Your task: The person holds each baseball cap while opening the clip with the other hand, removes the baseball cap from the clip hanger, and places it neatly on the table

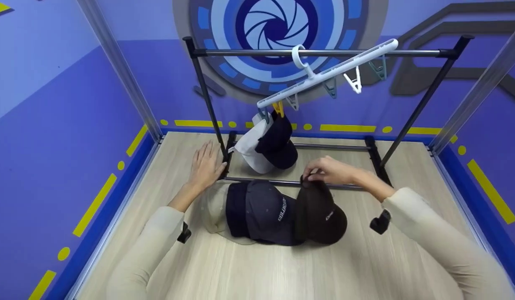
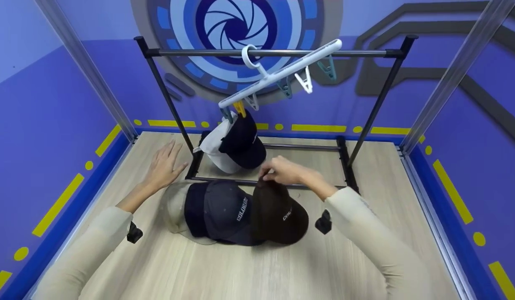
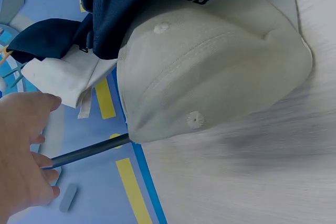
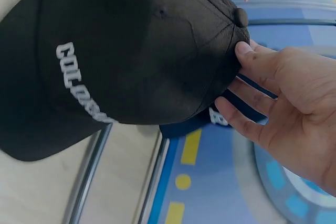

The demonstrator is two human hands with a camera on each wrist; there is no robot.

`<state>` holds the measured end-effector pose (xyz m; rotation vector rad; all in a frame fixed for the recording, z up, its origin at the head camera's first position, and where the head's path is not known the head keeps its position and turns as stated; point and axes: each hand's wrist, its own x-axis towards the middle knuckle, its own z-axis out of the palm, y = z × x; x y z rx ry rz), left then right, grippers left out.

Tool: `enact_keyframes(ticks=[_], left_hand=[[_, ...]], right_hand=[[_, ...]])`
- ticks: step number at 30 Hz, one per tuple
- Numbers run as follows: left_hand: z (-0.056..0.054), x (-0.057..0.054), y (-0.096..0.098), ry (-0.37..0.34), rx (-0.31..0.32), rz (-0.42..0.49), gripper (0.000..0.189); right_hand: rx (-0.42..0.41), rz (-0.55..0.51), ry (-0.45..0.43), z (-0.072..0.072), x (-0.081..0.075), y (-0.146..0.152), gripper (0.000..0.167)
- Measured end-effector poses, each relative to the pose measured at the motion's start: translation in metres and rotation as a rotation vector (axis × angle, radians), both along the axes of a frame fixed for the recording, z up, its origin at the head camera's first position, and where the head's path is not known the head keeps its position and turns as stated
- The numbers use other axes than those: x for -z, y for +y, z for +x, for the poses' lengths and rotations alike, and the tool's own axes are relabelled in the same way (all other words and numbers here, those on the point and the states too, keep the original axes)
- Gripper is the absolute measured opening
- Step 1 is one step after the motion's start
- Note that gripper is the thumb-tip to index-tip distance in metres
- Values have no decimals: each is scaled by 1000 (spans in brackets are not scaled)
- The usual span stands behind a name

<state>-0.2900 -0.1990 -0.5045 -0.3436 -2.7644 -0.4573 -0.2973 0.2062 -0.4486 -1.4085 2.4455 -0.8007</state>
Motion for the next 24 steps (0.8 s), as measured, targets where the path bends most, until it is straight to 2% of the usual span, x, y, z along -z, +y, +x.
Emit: enact_keyframes(ticks=[4,8,12,16,20,24], left_hand=[[1,4,2,-18,16,5,62],[2,5,5,-26,23,6,62],[1,3,7,-8,13,4,62],[0,0,12,15,35,20,63],[-2,0,18,6,56,43,64],[-5,-3,24,18,45,35,61]], right_hand=[[-12,8,-24,-2,13,-18,13],[-7,16,11,-4,22,-35,10],[-7,-14,20,-6,30,-50,9],[1,-31,3,-5,37,-59,9],[2,-44,30,-5,44,-67,8],[-12,-69,37,-6,47,-78,10]])
